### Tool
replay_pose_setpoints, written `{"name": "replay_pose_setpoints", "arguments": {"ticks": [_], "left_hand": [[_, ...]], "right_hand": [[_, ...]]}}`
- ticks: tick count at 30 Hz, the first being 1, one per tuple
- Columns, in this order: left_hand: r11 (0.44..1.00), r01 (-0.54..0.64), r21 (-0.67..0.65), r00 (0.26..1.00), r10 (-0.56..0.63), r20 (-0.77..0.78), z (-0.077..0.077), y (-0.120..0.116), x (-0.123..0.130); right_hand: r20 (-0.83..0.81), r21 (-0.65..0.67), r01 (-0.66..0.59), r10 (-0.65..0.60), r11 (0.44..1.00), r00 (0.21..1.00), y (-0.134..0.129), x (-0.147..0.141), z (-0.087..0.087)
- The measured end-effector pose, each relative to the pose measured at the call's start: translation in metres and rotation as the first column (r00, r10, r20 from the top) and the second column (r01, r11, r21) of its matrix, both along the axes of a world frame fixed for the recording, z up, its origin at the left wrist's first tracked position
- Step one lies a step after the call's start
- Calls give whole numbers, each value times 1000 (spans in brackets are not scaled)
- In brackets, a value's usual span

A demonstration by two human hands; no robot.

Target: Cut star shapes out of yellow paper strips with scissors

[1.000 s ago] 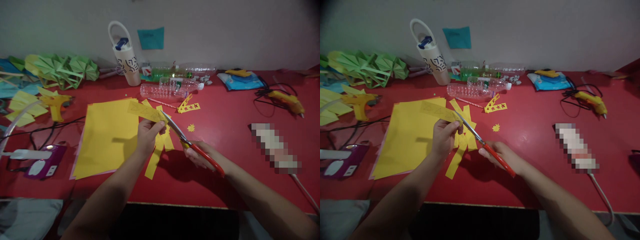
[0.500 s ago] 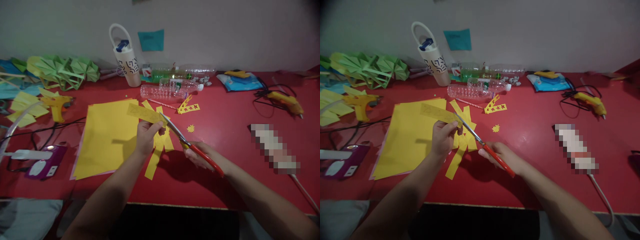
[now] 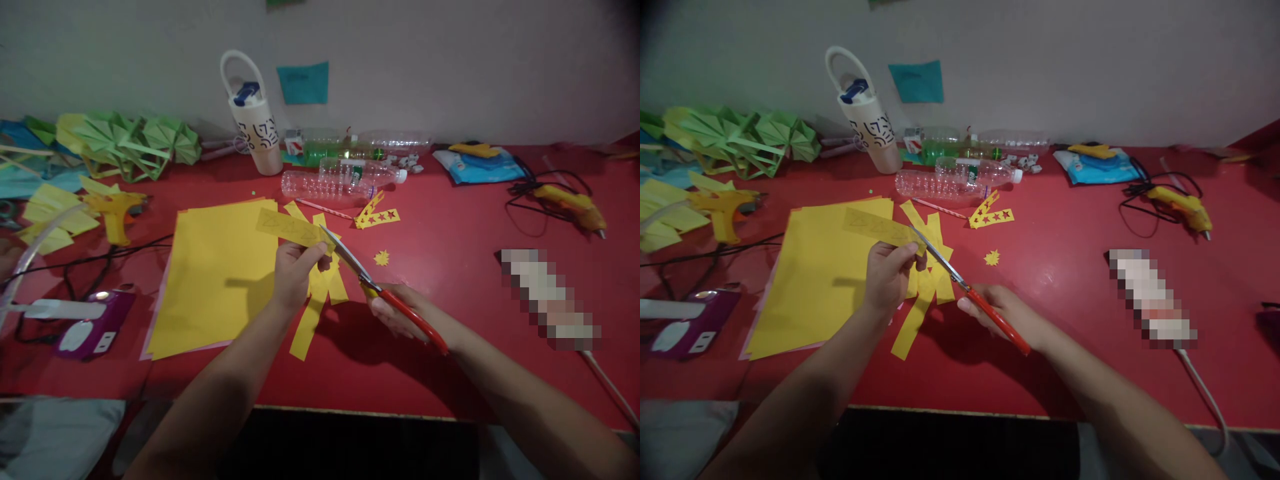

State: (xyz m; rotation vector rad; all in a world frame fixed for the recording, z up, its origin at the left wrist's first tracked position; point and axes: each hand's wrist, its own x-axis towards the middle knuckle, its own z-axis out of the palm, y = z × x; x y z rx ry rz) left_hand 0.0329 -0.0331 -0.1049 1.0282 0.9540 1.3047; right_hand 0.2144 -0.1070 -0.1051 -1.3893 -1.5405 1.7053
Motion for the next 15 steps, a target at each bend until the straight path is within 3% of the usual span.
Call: {"name": "replay_pose_setpoints", "arguments": {"ticks": [10,15], "left_hand": [[999,-30,22,999,31,-44,-4,0,-2],[997,39,-69,958,-56,-279,-3,-9,-3]], "right_hand": [[7,70,-34,33,997,999,4,2,-12],[-79,100,-32,40,994,996,0,0,-16]]}}
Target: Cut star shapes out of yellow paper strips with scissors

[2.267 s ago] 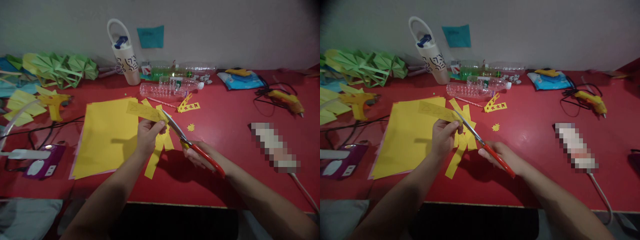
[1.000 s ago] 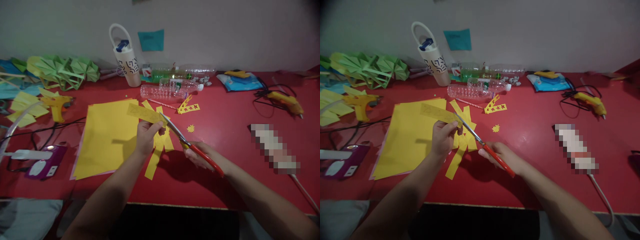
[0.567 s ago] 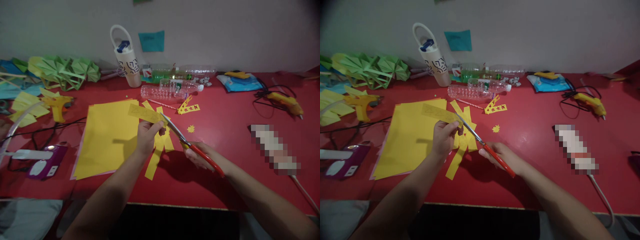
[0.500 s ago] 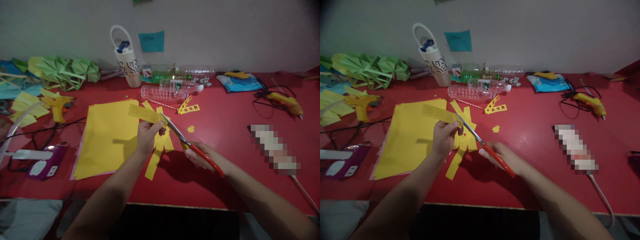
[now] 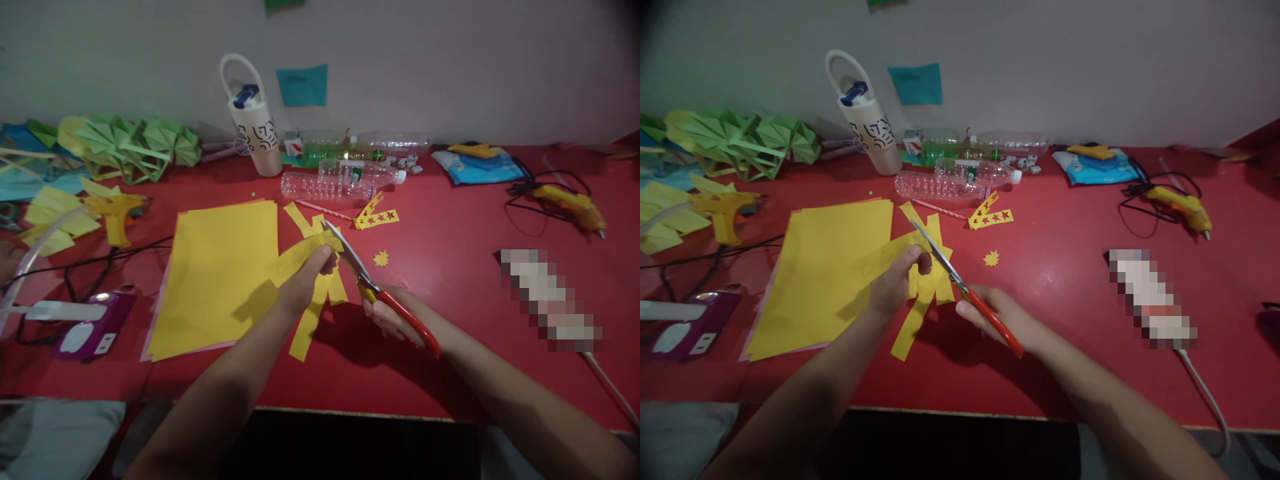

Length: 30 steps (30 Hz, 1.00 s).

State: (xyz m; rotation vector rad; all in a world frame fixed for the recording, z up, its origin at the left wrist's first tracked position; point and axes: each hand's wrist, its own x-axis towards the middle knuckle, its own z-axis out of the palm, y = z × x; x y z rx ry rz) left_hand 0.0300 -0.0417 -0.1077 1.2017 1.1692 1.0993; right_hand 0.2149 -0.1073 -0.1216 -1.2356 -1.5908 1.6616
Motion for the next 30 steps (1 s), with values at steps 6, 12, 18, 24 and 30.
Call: {"name": "replay_pose_setpoints", "arguments": {"ticks": [6,12,18,24,30], "left_hand": [[997,73,6,997,-73,-9,-1,-1,-1],[995,95,32,995,-96,24,-7,0,-4],[996,88,25,996,-88,29,-10,1,-4],[993,117,1,992,-117,44,-15,3,-6],[998,57,22,998,-57,33,-7,1,-1]], "right_hand": [[-35,-13,6,-6,1000,999,-3,0,-4],[-53,-55,32,-35,998,998,-2,-2,-4],[-28,-40,58,-59,998,998,-3,-5,4],[-41,-51,70,-72,996,997,-3,-6,6],[-29,-41,72,-73,997,997,-2,-6,11]]}}
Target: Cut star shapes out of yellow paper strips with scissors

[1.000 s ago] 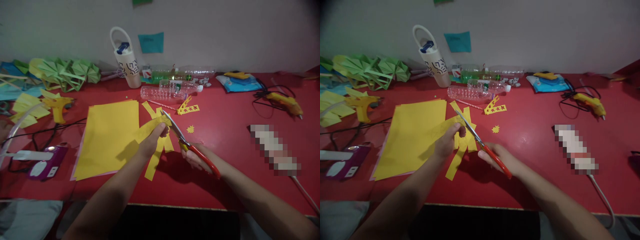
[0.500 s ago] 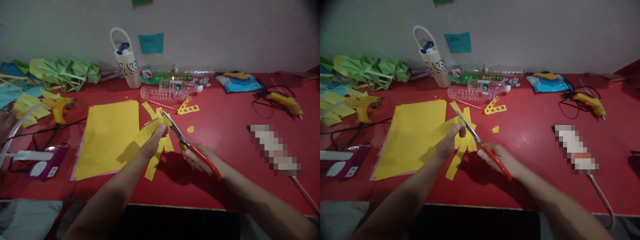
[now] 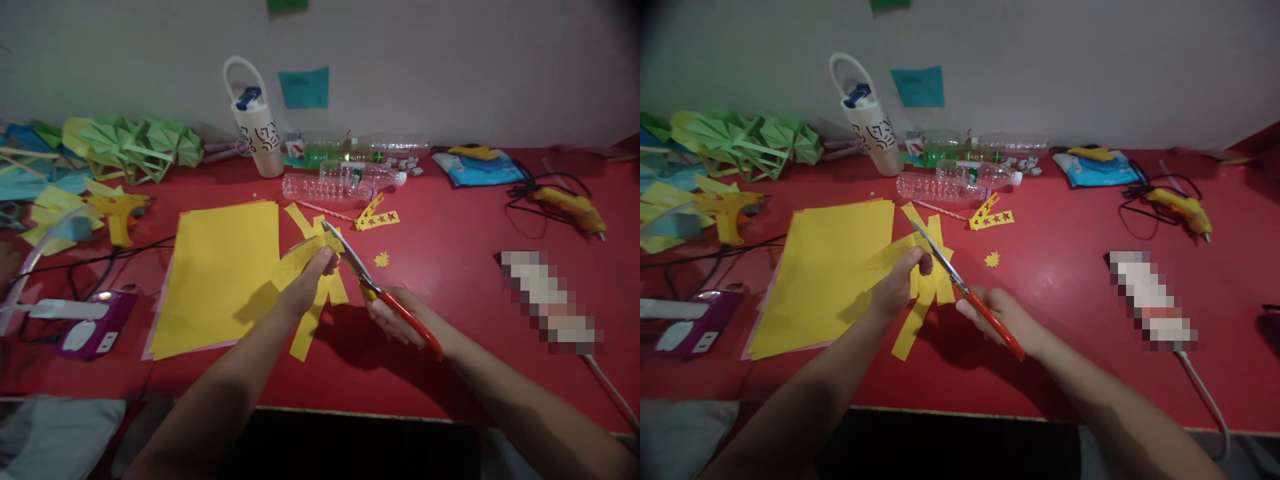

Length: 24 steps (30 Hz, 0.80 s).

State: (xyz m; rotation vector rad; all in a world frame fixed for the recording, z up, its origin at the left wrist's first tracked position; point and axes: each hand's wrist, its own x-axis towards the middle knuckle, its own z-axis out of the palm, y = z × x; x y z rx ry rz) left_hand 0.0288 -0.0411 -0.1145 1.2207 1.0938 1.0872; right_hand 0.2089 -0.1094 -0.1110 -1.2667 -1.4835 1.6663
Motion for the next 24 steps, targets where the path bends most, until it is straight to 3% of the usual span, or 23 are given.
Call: {"name": "replay_pose_setpoints", "arguments": {"ticks": [6,12,24], "left_hand": [[989,-135,63,980,124,156,0,4,3],[985,-155,73,943,126,309,4,14,0],[976,-161,146,969,129,210,7,17,-6]], "right_hand": [[25,-43,1,1,999,1000,2,2,0],[65,-83,-13,18,996,998,3,3,1],[112,-102,-39,51,994,992,6,8,-5]]}}
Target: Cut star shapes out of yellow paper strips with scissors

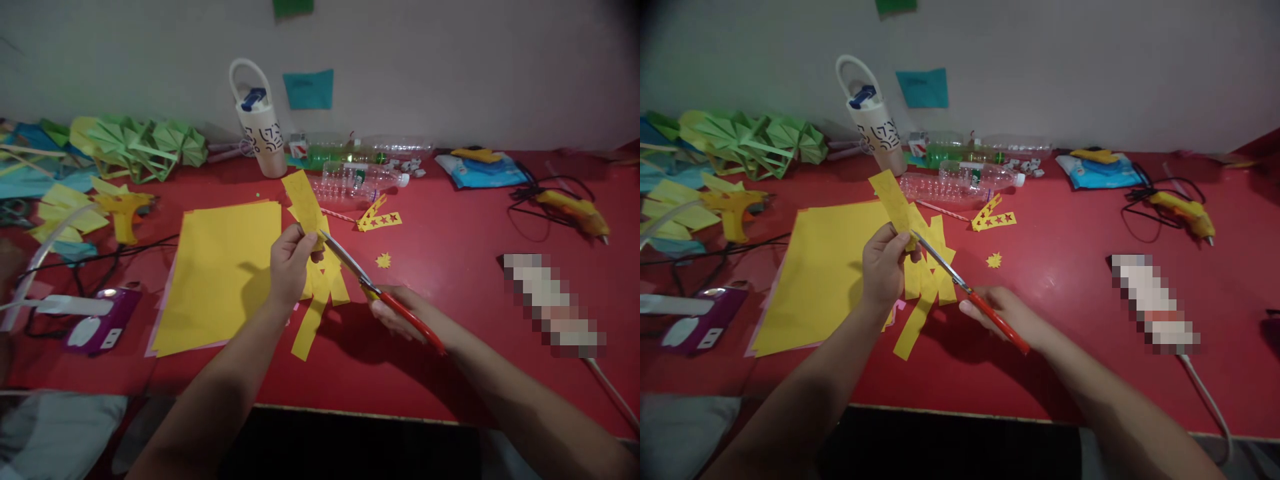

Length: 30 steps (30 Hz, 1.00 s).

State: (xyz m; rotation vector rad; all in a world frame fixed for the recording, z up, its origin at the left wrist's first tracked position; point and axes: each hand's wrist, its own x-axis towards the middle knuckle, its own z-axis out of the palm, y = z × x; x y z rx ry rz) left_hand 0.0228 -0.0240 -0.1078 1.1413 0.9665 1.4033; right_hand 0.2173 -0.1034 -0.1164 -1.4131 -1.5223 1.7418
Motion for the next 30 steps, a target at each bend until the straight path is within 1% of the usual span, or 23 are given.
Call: {"name": "replay_pose_setpoints", "arguments": {"ticks": [3,5,7,9,12,17,22,25,30], "left_hand": [[1000,18,9,1000,-18,10,0,0,-1],[998,54,9,999,-54,6,0,-1,-1],[996,94,-10,996,-94,-2,1,-1,0],[994,106,-41,994,-106,4,2,-1,0],[995,80,-61,996,-78,33,2,0,0],[998,60,-16,997,-60,45,1,2,-2],[998,43,36,999,-42,-27,3,3,-3],[998,30,53,997,-27,-68,5,3,-5],[996,54,65,994,-47,-99,9,5,-8]], "right_hand": [[-14,24,7,-6,1000,1000,-1,0,0],[-35,20,17,-16,1000,999,-1,-1,0],[-51,19,33,-32,999,998,-2,-2,1],[-56,26,38,-37,999,998,-2,-3,2],[-25,19,28,-28,999,999,-3,-4,6],[17,25,18,-18,1000,1000,-3,-4,11],[62,-9,-10,11,1000,998,-2,-1,7],[56,4,-23,23,1000,998,-1,1,3],[55,19,-32,31,999,998,-1,2,1]]}}
